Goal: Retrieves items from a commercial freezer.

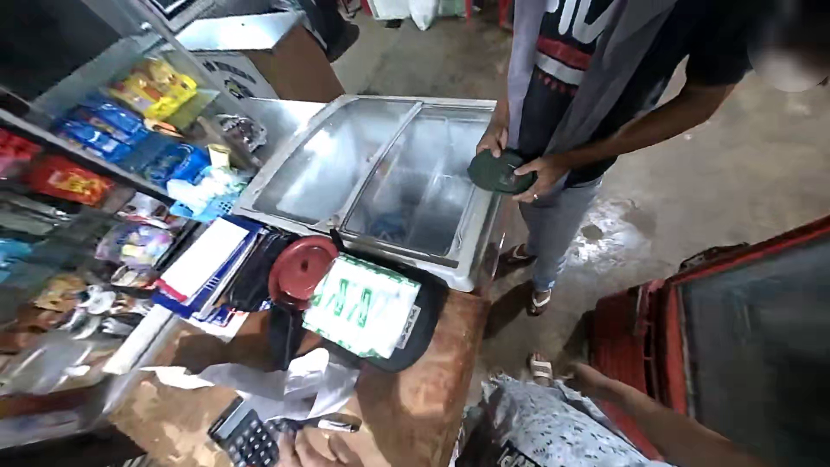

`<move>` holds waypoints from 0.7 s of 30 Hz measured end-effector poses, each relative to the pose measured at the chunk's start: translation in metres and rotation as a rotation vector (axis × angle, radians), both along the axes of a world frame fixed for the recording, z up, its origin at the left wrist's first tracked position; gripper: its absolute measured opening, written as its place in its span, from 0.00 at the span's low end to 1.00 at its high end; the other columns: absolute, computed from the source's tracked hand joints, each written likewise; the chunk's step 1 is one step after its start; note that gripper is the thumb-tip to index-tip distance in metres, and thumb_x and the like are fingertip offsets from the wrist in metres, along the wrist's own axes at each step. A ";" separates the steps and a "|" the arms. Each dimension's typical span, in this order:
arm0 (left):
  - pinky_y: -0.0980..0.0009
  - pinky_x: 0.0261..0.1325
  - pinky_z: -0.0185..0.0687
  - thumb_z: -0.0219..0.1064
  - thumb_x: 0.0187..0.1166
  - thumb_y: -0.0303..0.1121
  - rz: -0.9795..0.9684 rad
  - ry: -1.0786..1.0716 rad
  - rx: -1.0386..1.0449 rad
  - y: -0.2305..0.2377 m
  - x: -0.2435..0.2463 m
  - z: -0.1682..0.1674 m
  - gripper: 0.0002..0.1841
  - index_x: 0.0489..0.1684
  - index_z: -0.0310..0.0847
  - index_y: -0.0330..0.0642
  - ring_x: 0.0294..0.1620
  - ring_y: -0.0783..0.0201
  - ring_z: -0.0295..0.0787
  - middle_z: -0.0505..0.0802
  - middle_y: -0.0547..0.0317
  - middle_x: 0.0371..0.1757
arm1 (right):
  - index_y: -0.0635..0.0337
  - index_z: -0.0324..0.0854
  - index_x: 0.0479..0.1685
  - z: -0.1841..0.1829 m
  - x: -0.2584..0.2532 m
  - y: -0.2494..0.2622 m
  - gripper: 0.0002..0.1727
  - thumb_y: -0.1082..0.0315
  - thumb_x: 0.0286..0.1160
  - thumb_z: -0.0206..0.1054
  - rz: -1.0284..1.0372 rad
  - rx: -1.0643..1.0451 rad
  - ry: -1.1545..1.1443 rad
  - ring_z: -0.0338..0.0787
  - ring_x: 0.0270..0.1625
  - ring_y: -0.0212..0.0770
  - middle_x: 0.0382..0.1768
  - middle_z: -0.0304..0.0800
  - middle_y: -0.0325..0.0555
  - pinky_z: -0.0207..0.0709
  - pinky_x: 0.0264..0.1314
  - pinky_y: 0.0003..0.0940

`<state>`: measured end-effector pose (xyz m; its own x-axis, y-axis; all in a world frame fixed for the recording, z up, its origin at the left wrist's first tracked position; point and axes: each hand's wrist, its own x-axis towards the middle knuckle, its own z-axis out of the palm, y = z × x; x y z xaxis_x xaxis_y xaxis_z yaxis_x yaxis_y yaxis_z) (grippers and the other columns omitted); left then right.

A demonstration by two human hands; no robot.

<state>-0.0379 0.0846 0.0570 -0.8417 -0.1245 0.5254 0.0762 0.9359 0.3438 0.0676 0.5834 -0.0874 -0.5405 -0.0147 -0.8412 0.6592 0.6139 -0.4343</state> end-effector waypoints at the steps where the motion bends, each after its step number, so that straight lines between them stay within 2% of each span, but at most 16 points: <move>1: 0.40 0.88 0.48 0.52 0.83 0.36 -0.059 0.063 -0.026 0.011 -0.011 0.005 0.29 0.70 0.66 0.12 0.85 0.23 0.58 0.66 0.12 0.80 | 0.69 0.78 0.73 -0.012 0.017 0.021 0.24 0.62 0.84 0.67 -0.112 0.044 -0.022 0.82 0.73 0.65 0.68 0.83 0.69 0.70 0.79 0.61; 4: 0.36 0.85 0.47 0.52 0.84 0.40 -0.206 0.137 -0.093 0.048 -0.038 0.030 0.27 0.67 0.69 0.19 0.84 0.26 0.60 0.70 0.14 0.77 | 0.72 0.79 0.69 -0.011 0.051 0.071 0.23 0.62 0.85 0.65 -0.279 0.170 -0.086 0.85 0.70 0.67 0.66 0.84 0.71 0.73 0.75 0.63; 6: 0.34 0.85 0.46 0.52 0.87 0.41 -0.290 0.172 -0.123 0.076 -0.053 0.044 0.26 0.69 0.70 0.23 0.85 0.28 0.62 0.72 0.17 0.76 | 0.72 0.74 0.75 -0.001 0.063 0.088 0.23 0.64 0.90 0.60 -0.524 0.122 -0.072 0.87 0.64 0.67 0.66 0.83 0.73 0.78 0.69 0.61; 8: 0.38 0.86 0.46 0.52 0.88 0.42 -0.365 0.209 -0.117 0.106 -0.069 0.048 0.23 0.70 0.69 0.32 0.86 0.37 0.63 0.74 0.24 0.76 | 0.72 0.69 0.79 0.016 0.066 0.093 0.24 0.64 0.92 0.56 -0.745 0.063 -0.054 0.87 0.62 0.67 0.67 0.81 0.75 0.79 0.64 0.60; 10: 0.35 0.84 0.50 0.55 0.86 0.40 -0.438 0.210 -0.096 0.137 -0.081 0.050 0.22 0.70 0.72 0.32 0.83 0.36 0.68 0.78 0.25 0.75 | 0.72 0.66 0.80 0.012 0.073 0.097 0.25 0.65 0.92 0.55 -0.846 0.046 -0.041 0.87 0.61 0.68 0.67 0.80 0.75 0.80 0.62 0.61; 14: 0.30 0.82 0.54 0.60 0.81 0.34 -0.604 0.145 -0.082 0.192 -0.110 0.051 0.20 0.66 0.81 0.30 0.78 0.33 0.76 0.85 0.29 0.71 | 0.72 0.71 0.75 0.003 0.081 0.089 0.22 0.66 0.91 0.57 -0.809 0.016 -0.010 0.88 0.55 0.63 0.62 0.83 0.74 0.81 0.59 0.57; 17: 0.29 0.77 0.59 0.63 0.79 0.32 -0.677 0.137 -0.150 0.219 -0.133 0.048 0.16 0.60 0.86 0.35 0.74 0.36 0.81 0.89 0.37 0.67 | 0.74 0.73 0.74 0.007 0.077 0.083 0.22 0.66 0.90 0.57 -0.689 0.005 -0.016 0.87 0.63 0.64 0.65 0.83 0.74 0.79 0.68 0.58; 19: 0.27 0.78 0.59 0.66 0.77 0.31 -0.677 0.060 -0.185 0.227 -0.146 0.050 0.15 0.58 0.89 0.36 0.75 0.35 0.80 0.90 0.39 0.67 | 0.74 0.73 0.74 0.010 0.077 0.082 0.22 0.67 0.90 0.57 -0.636 -0.014 -0.023 0.85 0.66 0.66 0.66 0.81 0.75 0.76 0.71 0.59; 21: 0.28 0.80 0.56 0.66 0.79 0.35 -0.578 -0.070 -0.253 0.229 -0.161 0.055 0.17 0.60 0.89 0.37 0.80 0.36 0.75 0.86 0.40 0.72 | 0.76 0.72 0.73 0.014 0.082 0.083 0.22 0.68 0.90 0.57 -0.656 -0.055 0.017 0.85 0.65 0.64 0.66 0.80 0.75 0.76 0.70 0.58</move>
<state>-0.1989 0.3137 0.1120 -0.7697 0.4807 0.4202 0.5785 0.8036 0.1403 0.1496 0.6666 -0.0731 -0.4652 0.2796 -0.8399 0.8818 0.0636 -0.4673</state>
